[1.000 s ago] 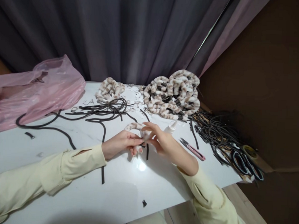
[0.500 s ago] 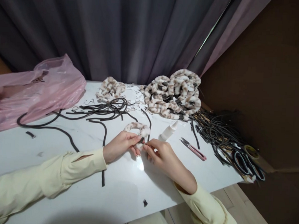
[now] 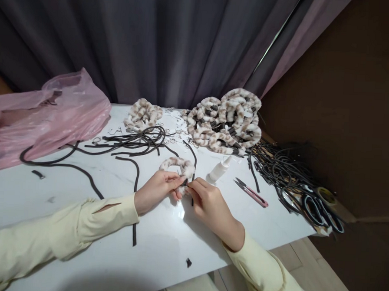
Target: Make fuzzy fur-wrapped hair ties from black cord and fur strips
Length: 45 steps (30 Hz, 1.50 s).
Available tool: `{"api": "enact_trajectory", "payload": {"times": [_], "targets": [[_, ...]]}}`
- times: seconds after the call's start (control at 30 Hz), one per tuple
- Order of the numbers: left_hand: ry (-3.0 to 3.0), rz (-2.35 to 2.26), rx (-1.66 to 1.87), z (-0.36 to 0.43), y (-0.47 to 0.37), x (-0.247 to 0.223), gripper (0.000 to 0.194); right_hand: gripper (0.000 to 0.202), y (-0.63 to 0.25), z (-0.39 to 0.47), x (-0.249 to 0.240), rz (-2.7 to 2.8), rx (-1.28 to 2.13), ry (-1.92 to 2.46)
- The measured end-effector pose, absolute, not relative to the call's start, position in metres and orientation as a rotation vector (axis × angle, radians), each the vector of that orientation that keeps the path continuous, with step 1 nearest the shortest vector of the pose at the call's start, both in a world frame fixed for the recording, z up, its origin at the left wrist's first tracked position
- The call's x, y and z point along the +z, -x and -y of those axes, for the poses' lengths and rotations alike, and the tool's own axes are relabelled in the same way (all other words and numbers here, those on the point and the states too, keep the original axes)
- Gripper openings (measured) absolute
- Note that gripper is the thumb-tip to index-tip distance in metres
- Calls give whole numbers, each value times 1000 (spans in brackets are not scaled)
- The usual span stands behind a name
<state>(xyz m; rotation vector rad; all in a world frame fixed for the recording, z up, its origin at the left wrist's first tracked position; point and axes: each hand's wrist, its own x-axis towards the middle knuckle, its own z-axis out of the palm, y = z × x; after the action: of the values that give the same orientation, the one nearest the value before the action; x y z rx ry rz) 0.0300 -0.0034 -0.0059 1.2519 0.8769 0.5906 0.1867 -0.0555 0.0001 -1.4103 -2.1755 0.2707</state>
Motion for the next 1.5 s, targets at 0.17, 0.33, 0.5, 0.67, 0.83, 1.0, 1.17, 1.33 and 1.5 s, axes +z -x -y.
{"api": "enact_trajectory", "payload": {"times": [0.17,0.33,0.5,0.67,0.83,1.0,1.17,1.33,1.5], "targets": [[-1224,-852,606,3,-30,-5,32,19,-192,53,-4,2355,93,1327],[-1208,-867,592,1,-29,-5,33,21,-205,46,-4,2316,359,1079],[-1240,-881,563,2,-29,-4,36,22,-208,41,-7,2243,423,1034],[-1265,-882,576,3,-30,-4,37,14,-204,38,-11,2099,329,1081],[-1340,-889,564,5,-31,-7,35,32,-202,36,-8,2083,393,1061],[-1435,-881,517,6,-29,-10,35,40,-204,37,-7,2096,574,1056],[-1402,-715,433,-1,-23,-2,38,24,-207,39,-1,2060,455,1088],[-1541,-722,383,-7,-14,9,28,21,-207,43,6,2027,474,1118],[-2039,-628,449,-9,-9,16,21,17,-206,46,9,1955,598,1117]]}}
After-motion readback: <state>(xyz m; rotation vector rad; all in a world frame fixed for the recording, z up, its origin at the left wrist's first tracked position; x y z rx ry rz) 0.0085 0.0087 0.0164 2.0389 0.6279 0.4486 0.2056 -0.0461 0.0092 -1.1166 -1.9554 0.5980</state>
